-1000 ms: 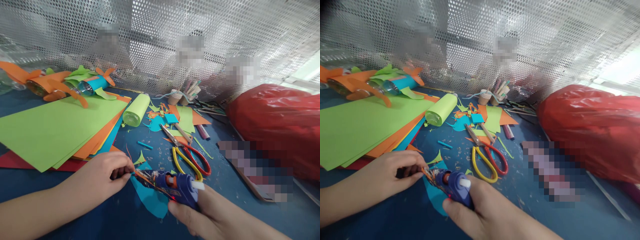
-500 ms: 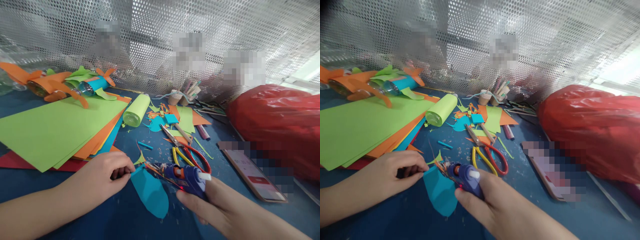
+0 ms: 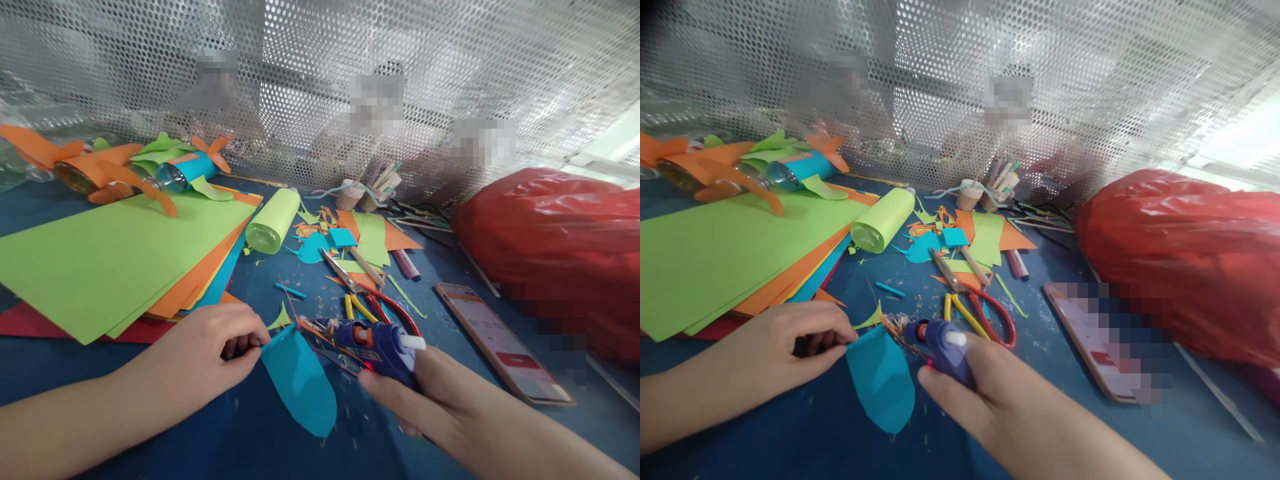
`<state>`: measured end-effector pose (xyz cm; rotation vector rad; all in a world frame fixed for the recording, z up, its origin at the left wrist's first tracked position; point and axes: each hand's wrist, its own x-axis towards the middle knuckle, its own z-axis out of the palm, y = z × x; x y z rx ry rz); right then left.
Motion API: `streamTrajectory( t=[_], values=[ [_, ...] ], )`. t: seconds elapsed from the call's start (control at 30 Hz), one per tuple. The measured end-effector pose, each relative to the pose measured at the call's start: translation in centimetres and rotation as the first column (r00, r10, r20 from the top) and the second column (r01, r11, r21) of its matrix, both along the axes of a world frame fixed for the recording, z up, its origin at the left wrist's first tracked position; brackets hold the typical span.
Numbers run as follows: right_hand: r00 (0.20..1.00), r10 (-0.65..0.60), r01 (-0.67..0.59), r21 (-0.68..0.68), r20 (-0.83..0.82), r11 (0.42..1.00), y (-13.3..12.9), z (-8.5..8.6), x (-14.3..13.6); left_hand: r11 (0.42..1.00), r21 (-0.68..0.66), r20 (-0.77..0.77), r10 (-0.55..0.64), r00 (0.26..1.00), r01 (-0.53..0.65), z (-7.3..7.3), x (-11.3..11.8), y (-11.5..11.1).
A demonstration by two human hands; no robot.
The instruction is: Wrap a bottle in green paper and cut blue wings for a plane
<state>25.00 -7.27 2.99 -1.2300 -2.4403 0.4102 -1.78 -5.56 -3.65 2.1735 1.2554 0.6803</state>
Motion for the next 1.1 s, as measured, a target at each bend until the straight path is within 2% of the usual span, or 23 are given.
streamTrajectory(
  t=[0.17,0.27,0.33,0.47,0.6,0.83,0.97,1.03,1.1],
  values=[
    [0.982,-0.186,0.187,-0.080,0.028,0.979,0.8,-0.7,0.5,0.999,0.049,0.015,0.018,1.000,-0.019,0.4,0.2,-0.4],
    [0.968,-0.249,0.250,-0.001,0.028,0.968,2.0,-1.3,0.6,0.998,0.068,0.007,0.010,1.000,-0.011,0.4,0.3,-0.5],
    [0.964,-0.248,0.239,0.102,0.098,0.966,2.8,-2.0,0.5,0.995,0.096,0.004,0.005,1.000,-0.005,0.3,0.4,-0.5],
    [0.929,-0.216,0.169,0.175,0.299,0.970,3.6,-3.4,0.0,0.982,0.190,0.015,-0.009,1.000,0.006,-0.2,0.4,-0.5],
    [0.892,-0.214,0.112,0.265,0.397,0.958,3.4,-4.1,-0.7,0.971,0.238,0.042,-0.050,0.998,0.039,-0.5,0.3,-0.4],
    [0.889,-0.235,0.124,0.286,0.393,0.950,2.6,-3.8,-1.2,0.955,0.287,0.006,-0.074,0.997,0.069,-0.3,0.3,-0.5],
    [0.914,-0.278,0.151,0.386,0.297,0.910,2.6,-3.0,-1.4,0.941,0.322,-0.017,-0.101,0.995,0.101,-0.2,0.4,-0.6],
    [0.953,-0.207,0.103,0.408,0.220,0.907,2.6,-2.6,-1.7,0.922,0.367,-0.027,-0.121,0.992,0.122,-0.1,0.4,-0.6],
    [0.980,-0.034,-0.044,0.379,0.198,0.924,2.5,-2.5,-2.2,0.903,0.407,-0.040,-0.133,0.990,0.138,0.0,0.4,-0.6]
  ],
)
